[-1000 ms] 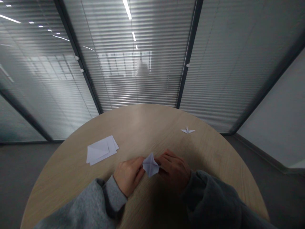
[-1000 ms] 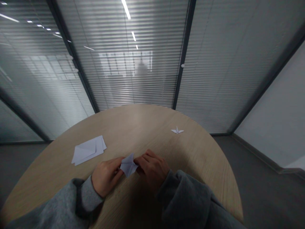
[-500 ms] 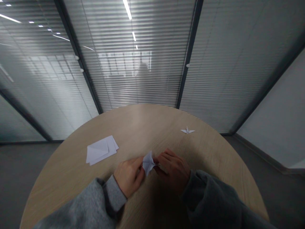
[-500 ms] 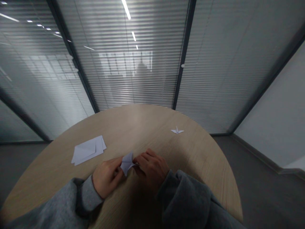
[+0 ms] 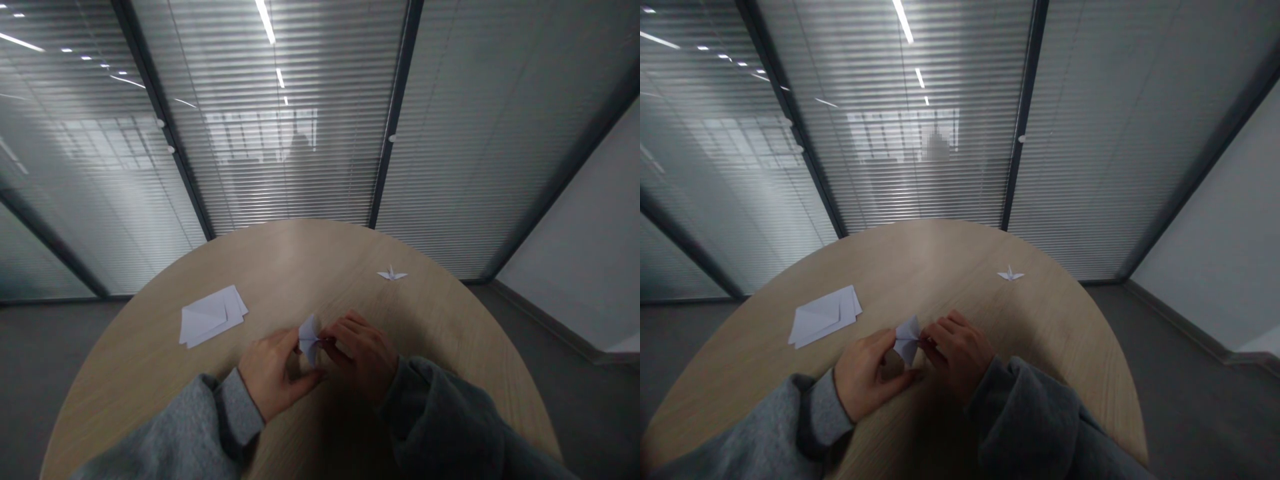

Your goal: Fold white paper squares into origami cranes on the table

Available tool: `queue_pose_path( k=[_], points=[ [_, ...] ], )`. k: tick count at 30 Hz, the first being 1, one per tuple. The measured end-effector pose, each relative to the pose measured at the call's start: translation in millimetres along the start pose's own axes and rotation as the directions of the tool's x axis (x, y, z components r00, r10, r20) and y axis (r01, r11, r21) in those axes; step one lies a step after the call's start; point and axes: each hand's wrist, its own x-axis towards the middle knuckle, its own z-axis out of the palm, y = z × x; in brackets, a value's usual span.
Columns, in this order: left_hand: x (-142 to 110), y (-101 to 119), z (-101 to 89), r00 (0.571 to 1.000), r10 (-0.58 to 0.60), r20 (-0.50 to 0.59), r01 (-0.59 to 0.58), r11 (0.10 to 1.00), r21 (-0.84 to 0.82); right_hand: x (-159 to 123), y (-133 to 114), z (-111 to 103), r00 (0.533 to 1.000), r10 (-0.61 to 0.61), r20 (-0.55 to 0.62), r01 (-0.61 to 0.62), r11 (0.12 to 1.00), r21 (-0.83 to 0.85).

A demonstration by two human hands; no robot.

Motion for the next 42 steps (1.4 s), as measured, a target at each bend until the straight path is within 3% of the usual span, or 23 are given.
queue_pose_path(
  k=[8, 13, 18, 22, 29, 35, 42],
  points=[
    [-1.3, -1.8, 1.6, 0.998, 0.041, -0.039, -0.04, 0.999, 0.027, 0.9, 2.3, 1.4, 1.0, -0.022, 0.01, 0.021, 0.999, 0.038],
    [-2.4, -3.6, 1.8, 1.0, 0.001, -0.012, -0.001, 0.999, -0.034, 2.2, 0.3, 2.4, 0.996, 0.078, -0.033, -0.067, 0.967, 0.247],
    [-1.6, -3.2, 1.4, 0.999, 0.03, 0.01, -0.027, 0.978, -0.208, 1.7, -1.3, 5.9, 0.97, 0.236, 0.063, -0.228, 0.783, 0.579],
    [-1.2, -2.8, 1.3, 0.998, 0.038, 0.042, -0.024, 0.955, -0.295, 1.3, -2.6, 7.1, 0.934, 0.312, 0.173, -0.336, 0.611, 0.717],
    [0.5, -2.4, 0.0, 0.997, -0.011, 0.082, 0.041, 0.923, -0.382, 4.0, -0.9, 5.1, 0.88, 0.421, 0.219, -0.432, 0.518, 0.739],
    [3.0, -5.6, 2.3, 0.985, -0.139, 0.1, 0.167, 0.912, -0.375, 4.9, 1.8, 8.5, 0.838, 0.477, 0.265, -0.463, 0.363, 0.809],
    [3.3, -5.1, 2.4, 0.985, -0.128, 0.113, 0.159, 0.928, -0.338, 3.0, 2.9, 11.9, 0.771, 0.444, 0.456, -0.595, 0.248, 0.764]
  ],
)
